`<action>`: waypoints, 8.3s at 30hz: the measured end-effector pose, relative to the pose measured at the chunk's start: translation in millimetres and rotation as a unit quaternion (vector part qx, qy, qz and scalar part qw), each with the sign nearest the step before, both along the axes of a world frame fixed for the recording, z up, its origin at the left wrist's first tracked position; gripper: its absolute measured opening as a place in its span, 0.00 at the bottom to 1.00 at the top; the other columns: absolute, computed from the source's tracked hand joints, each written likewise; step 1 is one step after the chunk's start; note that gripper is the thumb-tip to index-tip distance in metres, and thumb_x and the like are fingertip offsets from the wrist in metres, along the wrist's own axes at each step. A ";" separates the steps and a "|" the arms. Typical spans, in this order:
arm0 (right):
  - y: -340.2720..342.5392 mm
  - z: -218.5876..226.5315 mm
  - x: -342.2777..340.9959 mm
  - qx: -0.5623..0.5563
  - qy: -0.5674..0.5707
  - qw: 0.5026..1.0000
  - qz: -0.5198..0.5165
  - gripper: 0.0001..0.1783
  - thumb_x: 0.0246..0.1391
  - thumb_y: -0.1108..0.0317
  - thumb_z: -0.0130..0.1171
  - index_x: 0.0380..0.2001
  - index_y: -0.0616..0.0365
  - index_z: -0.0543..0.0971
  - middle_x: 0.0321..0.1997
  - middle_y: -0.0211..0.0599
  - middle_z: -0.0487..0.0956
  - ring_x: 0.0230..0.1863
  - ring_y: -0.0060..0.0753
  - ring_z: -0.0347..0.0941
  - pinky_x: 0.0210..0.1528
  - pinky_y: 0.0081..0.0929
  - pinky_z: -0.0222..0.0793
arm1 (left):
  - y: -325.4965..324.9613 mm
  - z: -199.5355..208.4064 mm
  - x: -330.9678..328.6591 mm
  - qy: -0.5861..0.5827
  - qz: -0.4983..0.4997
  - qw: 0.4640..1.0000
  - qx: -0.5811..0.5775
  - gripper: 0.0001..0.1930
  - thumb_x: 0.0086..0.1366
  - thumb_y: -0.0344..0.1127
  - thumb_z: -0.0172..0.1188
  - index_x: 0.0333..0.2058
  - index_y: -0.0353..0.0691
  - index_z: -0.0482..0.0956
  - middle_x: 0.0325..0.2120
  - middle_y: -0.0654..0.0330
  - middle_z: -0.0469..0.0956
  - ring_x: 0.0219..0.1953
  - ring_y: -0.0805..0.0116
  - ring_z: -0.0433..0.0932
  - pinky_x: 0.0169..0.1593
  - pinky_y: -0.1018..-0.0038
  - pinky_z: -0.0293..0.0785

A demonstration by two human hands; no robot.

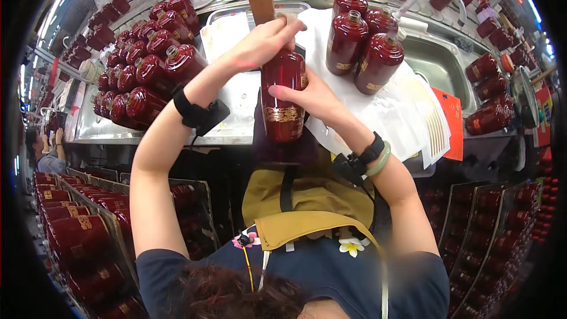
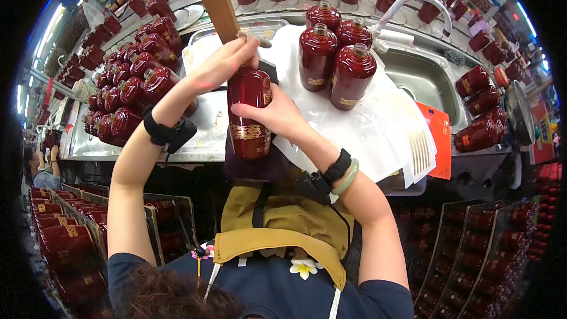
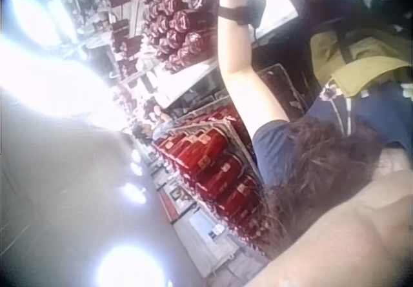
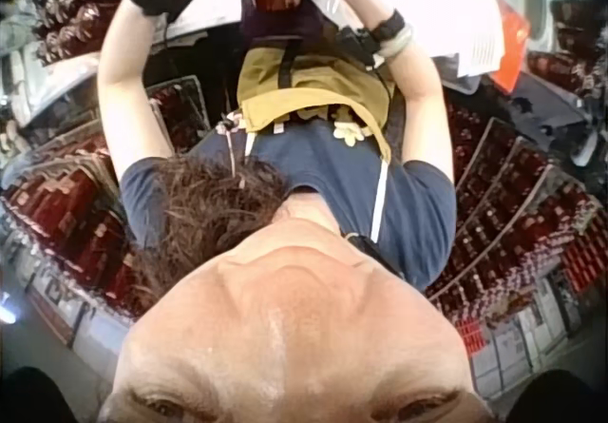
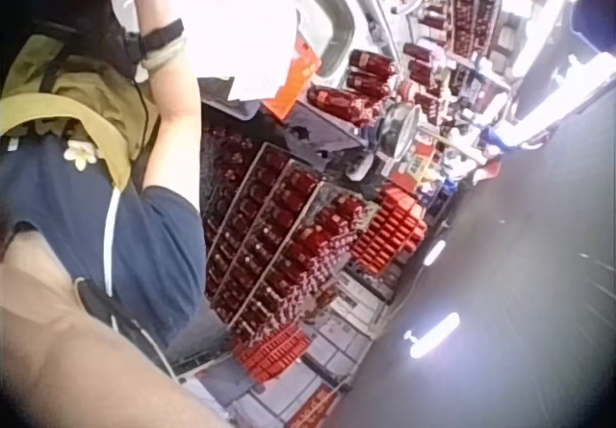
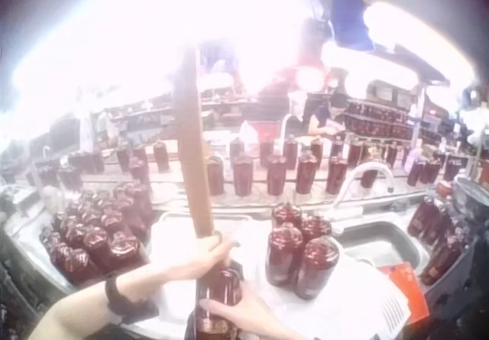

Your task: Applying gold decorative labels and strips to red glass bottles on a production line.

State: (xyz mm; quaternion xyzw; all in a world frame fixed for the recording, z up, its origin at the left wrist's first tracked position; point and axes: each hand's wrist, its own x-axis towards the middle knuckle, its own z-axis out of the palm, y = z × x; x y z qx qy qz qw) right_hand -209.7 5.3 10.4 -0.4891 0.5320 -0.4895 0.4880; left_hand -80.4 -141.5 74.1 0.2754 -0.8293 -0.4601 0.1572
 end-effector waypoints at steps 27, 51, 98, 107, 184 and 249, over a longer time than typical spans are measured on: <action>34.2 6.5 -34.7 0.058 0.120 0.988 -0.084 0.36 0.54 0.46 0.73 0.54 0.68 0.81 0.42 0.40 0.86 0.37 0.24 0.78 0.42 0.29 0.75 | 134.6 -98.6 82.7 0.086 0.126 0.976 -0.154 0.76 0.33 0.52 0.88 0.75 0.33 0.46 0.72 0.44 0.51 0.69 0.45 0.63 0.71 0.56 0.59; 91.2 -84.1 -389.0 0.230 0.467 0.799 -0.302 0.25 0.63 0.49 0.59 0.35 0.65 0.85 0.23 0.45 0.83 0.22 0.40 0.80 0.29 0.38 0.74 | 149.0 -94.8 62.4 0.136 0.205 0.965 -0.088 0.54 0.46 0.30 0.81 0.70 0.27 0.60 0.60 0.51 0.74 0.60 0.62 0.76 0.63 0.67 0.72; 92.4 -13.1 30.9 -0.021 0.150 0.976 -0.157 0.09 0.55 0.70 0.72 0.29 0.64 0.83 0.28 0.34 0.81 0.26 0.23 0.72 0.30 0.24 0.67 | 180.0 -102.0 71.7 0.274 0.219 0.918 0.186 0.36 0.73 0.26 0.57 0.74 0.25 0.49 0.72 0.46 0.60 0.71 0.62 0.62 0.73 0.66 0.57; 92.5 -13.7 30.7 -0.023 0.156 0.974 -0.160 0.08 0.55 0.70 0.72 0.30 0.64 0.84 0.27 0.34 0.81 0.26 0.23 0.72 0.30 0.24 0.67 | 181.1 -102.5 71.2 0.280 0.222 0.915 0.189 0.37 0.73 0.25 0.57 0.74 0.25 0.49 0.71 0.46 0.61 0.70 0.63 0.64 0.72 0.66 0.59; 95.6 -5.3 -4.4 -0.011 0.204 0.977 -0.070 0.11 0.57 0.65 0.71 0.30 0.65 0.86 0.25 0.35 0.80 0.25 0.26 0.68 0.30 0.27 0.63 | 191.6 -141.6 70.3 0.224 0.335 0.857 -0.320 0.23 0.54 0.17 0.75 0.51 0.28 0.83 0.54 0.50 0.81 0.53 0.55 0.81 0.57 0.64 0.78; 115.0 13.8 -1.3 0.014 0.123 0.988 -0.093 0.07 0.55 0.71 0.72 0.30 0.63 0.84 0.22 0.20 0.71 0.25 0.14 0.57 0.29 0.20 0.52 | 186.3 -107.6 68.5 0.239 0.297 0.922 0.069 0.39 0.66 0.32 0.69 0.69 0.22 0.60 0.66 0.42 0.69 0.68 0.60 0.68 0.72 0.65 0.60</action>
